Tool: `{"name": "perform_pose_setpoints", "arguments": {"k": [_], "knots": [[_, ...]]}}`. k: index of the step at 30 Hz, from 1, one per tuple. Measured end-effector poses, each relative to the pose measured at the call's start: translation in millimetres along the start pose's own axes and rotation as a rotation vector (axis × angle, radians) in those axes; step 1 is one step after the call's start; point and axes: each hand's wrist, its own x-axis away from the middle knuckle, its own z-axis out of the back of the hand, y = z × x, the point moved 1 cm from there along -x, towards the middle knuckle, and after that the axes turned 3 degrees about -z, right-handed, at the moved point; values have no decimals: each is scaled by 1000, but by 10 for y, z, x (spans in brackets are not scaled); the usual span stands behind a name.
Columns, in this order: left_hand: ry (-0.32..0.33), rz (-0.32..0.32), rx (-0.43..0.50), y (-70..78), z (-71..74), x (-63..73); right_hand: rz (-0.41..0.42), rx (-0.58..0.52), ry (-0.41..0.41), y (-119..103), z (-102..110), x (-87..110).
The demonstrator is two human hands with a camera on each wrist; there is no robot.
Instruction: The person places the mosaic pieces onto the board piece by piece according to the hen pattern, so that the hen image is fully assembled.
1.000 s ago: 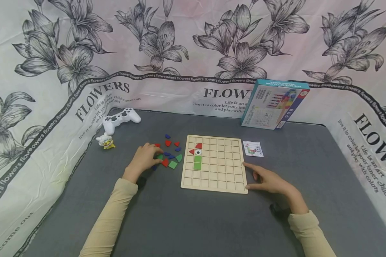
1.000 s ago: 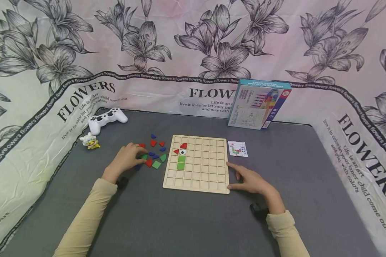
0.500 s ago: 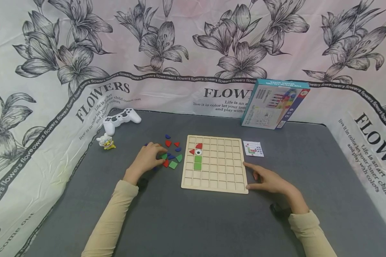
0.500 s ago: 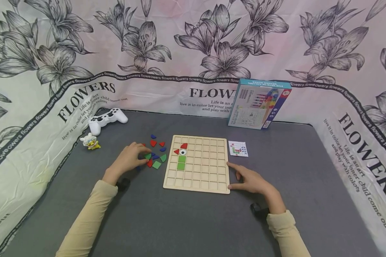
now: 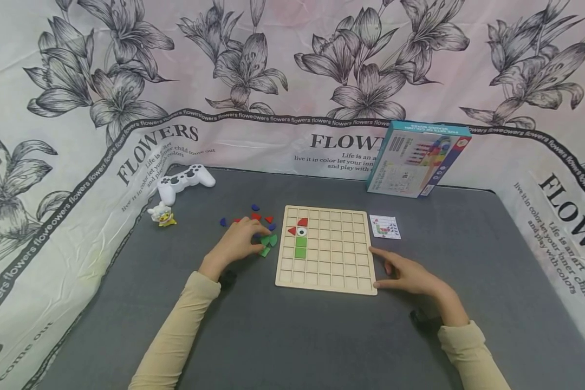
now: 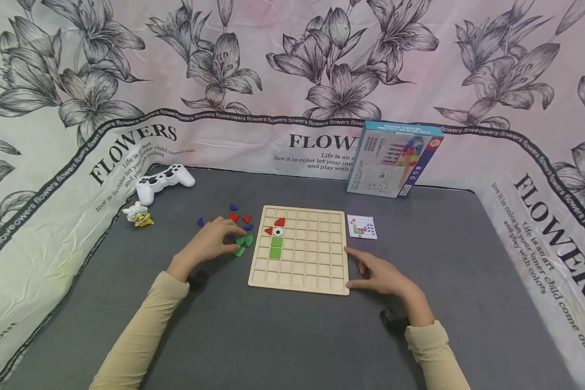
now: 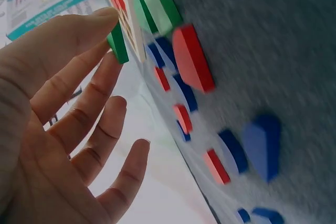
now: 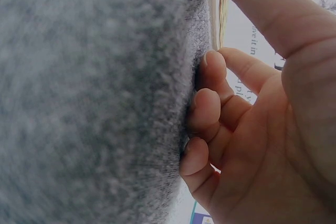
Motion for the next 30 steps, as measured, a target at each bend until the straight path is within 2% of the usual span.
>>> {"name": "perform_pose_setpoints", "arguments": {"k": [4, 9, 19, 23, 26, 30], "knots": [[-17, -22, 41, 57, -45, -39, 0, -11, -1, 0, 3, 0], [-45, -48, 43, 160, -82, -64, -4, -17, -6, 5, 5, 0], [-95, -144, 32, 317, -192, -127, 23, -6, 6, 14, -14, 15], [-113, -203, 27, 383, -230, -152, 26, -8, 7, 6, -12, 20], [-127, -248, 41, 418, -258, -169, 21, -11, 5, 4, -11, 18], [-145, -271, 70, 435, -292, -185, 7, -13, 1, -2, -5, 14]]}}
